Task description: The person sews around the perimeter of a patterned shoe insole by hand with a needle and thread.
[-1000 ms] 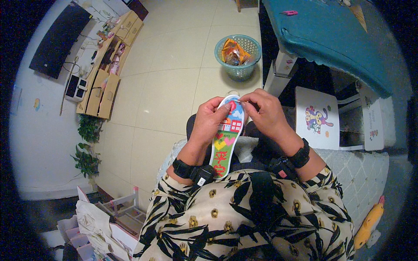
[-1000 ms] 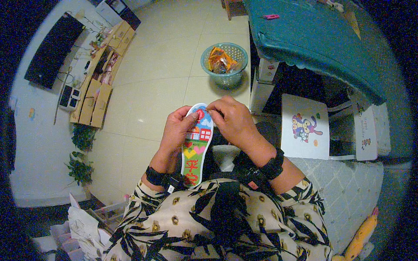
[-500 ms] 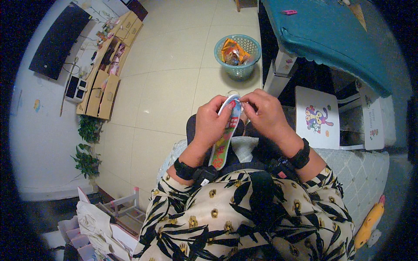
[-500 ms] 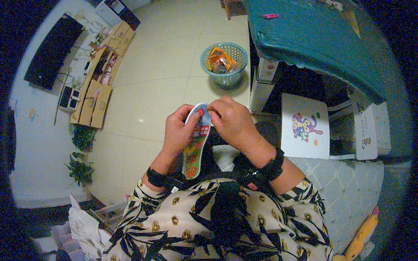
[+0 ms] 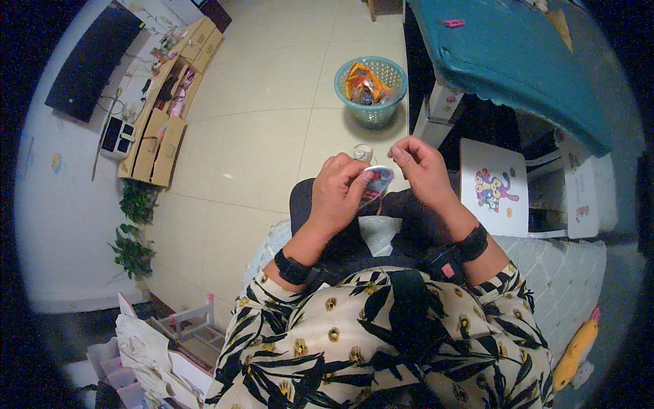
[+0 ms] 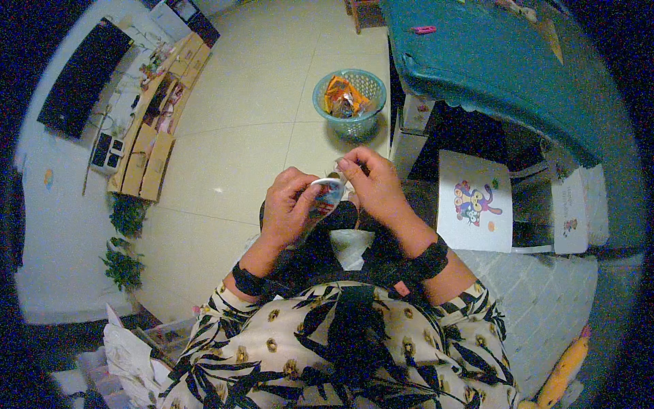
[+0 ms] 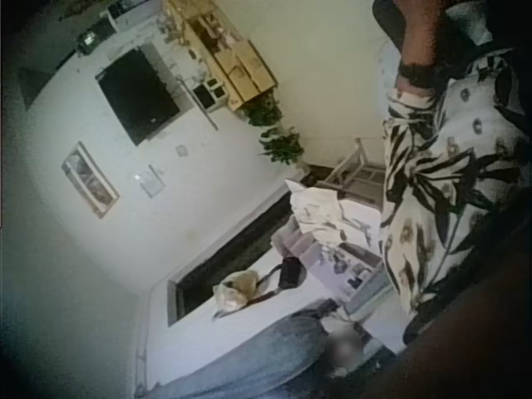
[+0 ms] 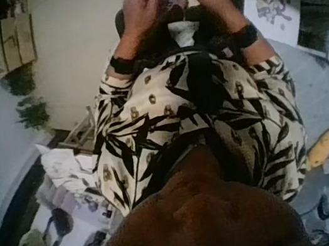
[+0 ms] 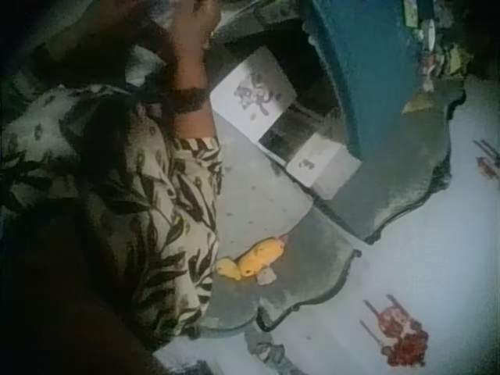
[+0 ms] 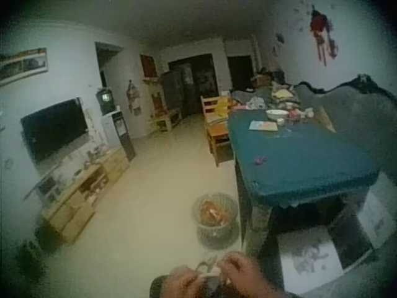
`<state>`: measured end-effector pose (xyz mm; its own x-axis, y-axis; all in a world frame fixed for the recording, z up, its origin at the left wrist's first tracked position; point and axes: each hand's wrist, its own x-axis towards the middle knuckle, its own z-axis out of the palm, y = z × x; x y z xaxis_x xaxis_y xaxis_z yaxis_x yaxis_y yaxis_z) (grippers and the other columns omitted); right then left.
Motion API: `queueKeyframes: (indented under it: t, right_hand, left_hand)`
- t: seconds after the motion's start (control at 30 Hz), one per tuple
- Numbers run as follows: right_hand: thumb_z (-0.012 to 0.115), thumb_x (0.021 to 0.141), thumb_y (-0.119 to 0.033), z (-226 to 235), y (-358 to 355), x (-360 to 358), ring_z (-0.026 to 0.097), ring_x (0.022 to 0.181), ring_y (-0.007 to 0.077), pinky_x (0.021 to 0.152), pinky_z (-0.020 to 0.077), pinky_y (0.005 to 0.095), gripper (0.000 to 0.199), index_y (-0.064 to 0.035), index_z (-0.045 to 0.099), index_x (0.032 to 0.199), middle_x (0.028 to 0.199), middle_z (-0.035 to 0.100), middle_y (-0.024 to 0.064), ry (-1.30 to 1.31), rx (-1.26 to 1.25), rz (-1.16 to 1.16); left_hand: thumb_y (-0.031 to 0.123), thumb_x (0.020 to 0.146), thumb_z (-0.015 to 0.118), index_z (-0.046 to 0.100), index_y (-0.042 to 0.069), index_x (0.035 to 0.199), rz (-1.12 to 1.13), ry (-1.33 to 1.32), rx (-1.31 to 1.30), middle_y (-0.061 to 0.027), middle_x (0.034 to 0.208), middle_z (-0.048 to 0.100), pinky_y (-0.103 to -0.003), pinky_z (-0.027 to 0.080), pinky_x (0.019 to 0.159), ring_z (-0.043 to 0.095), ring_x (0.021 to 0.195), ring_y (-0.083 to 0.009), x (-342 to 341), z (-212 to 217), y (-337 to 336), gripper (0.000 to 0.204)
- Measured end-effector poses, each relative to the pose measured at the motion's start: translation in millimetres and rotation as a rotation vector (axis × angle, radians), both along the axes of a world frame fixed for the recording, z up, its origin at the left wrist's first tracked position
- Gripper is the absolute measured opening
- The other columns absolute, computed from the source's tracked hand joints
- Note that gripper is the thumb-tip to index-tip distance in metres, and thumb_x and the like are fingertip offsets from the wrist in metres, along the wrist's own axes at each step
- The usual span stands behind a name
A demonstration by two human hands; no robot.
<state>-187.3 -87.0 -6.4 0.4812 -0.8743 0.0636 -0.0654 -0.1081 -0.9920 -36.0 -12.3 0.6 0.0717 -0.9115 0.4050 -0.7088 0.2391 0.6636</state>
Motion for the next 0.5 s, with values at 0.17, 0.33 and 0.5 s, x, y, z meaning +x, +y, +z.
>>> queueKeyframes:
  t: [0.17,0.33,0.5]
  right_hand:
    - [0.053,0.082,-0.020,-4.8,0.0,-6.6,0.045,0.060,0.0036,0.053,0.0372,0.0169,0.012,-0.0087,0.053,0.076,0.068,0.050,-0.0051,-0.128,0.467,0.334]
    - [0.050,0.084,-0.019,-19.3,1.9,-8.1,0.039,0.050,0.0044,0.046,0.0325,0.0180,0.009,-0.0098,0.050,0.085,0.064,0.047,-0.0038,-0.411,0.639,0.248]
    - [0.046,0.085,-0.018,-15.2,-4.4,-28.8,0.030,0.042,0.0052,0.039,0.0255,0.0189,0.010,-0.0124,0.046,0.092,0.058,0.037,-0.0043,-0.872,0.957,0.195]
  left_hand:
    - [0.011,0.071,0.058,0.059,0.006,0.075,-0.119,0.039,-0.041,-0.0084,0.072,0.052,-0.033,0.039,0.064,0.049,0.072,-0.0262,3.1,-3.9,-1.6,0.006]
    - [0.011,0.072,0.057,0.058,0.005,0.073,-0.272,0.030,-0.049,-0.0088,0.071,0.052,-0.034,0.039,0.064,0.049,0.072,-0.0265,1.2,-7.2,-4.8,0.005]
    - [0.012,0.078,0.052,0.056,0.004,0.073,-0.166,0.195,0.094,-0.0077,0.069,0.053,-0.031,0.042,0.062,0.052,0.067,-0.0208,8.2,-7.6,-0.7,0.010]
